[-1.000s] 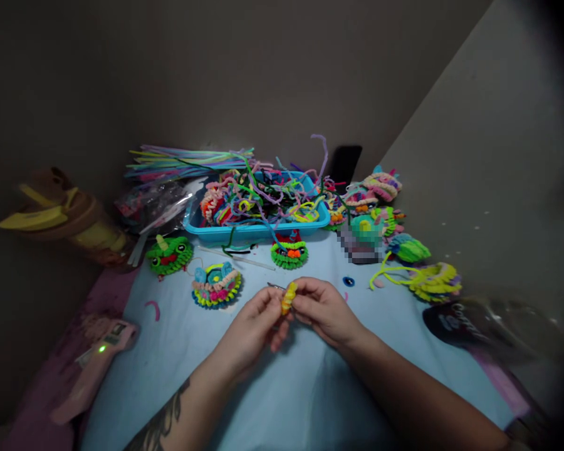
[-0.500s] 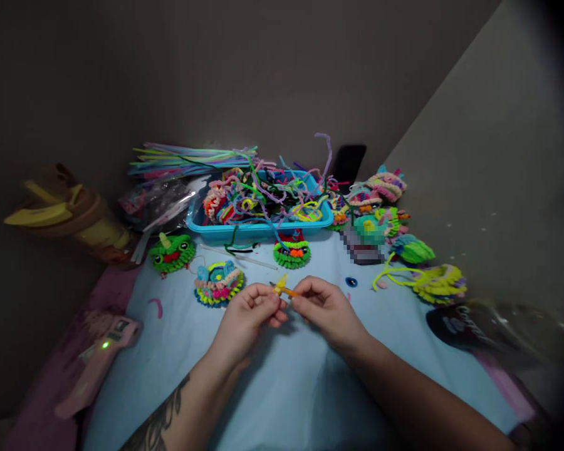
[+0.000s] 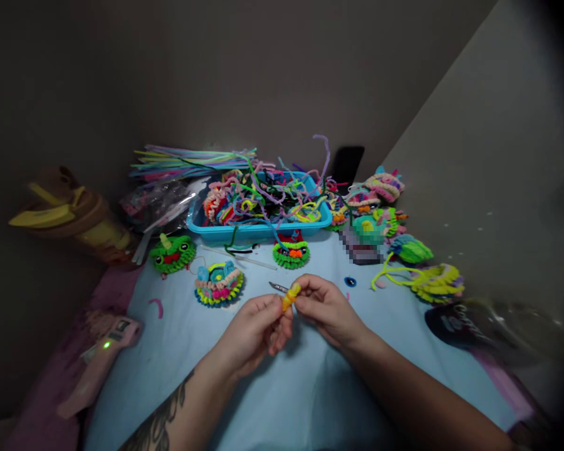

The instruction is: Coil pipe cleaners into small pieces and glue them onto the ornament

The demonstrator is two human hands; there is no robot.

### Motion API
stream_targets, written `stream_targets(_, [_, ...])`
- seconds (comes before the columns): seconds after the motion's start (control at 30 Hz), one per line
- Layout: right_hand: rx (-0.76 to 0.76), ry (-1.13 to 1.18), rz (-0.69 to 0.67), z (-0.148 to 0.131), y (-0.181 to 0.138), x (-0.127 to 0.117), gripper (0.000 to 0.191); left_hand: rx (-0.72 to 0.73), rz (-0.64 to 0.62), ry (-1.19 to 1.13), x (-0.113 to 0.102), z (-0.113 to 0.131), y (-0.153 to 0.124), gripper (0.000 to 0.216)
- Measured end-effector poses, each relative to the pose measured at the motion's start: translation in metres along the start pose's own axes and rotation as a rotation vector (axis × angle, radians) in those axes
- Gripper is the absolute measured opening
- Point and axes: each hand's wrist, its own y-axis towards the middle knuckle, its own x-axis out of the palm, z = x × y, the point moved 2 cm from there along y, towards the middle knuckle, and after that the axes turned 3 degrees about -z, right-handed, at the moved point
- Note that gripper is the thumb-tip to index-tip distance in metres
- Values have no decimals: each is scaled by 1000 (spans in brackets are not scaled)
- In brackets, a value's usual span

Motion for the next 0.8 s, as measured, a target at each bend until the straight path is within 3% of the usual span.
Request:
stream_targets(0.3, [7, 36, -53, 2, 2, 2, 20, -45, 11, 16, -1, -4, 1, 42])
stream_targets(0.5, [-21, -65, -17, 7, 3, 0, 17, 143, 186, 256, -1, 2, 2, 45])
stream_targets(0.6, [-12, -144, 10, 4, 3, 1, 19, 147, 262, 349, -4, 4, 3, 41])
stream_targets(0.8, [-34, -305, 92, -13, 1, 1, 25, 119, 218, 298, -6, 4, 3, 38])
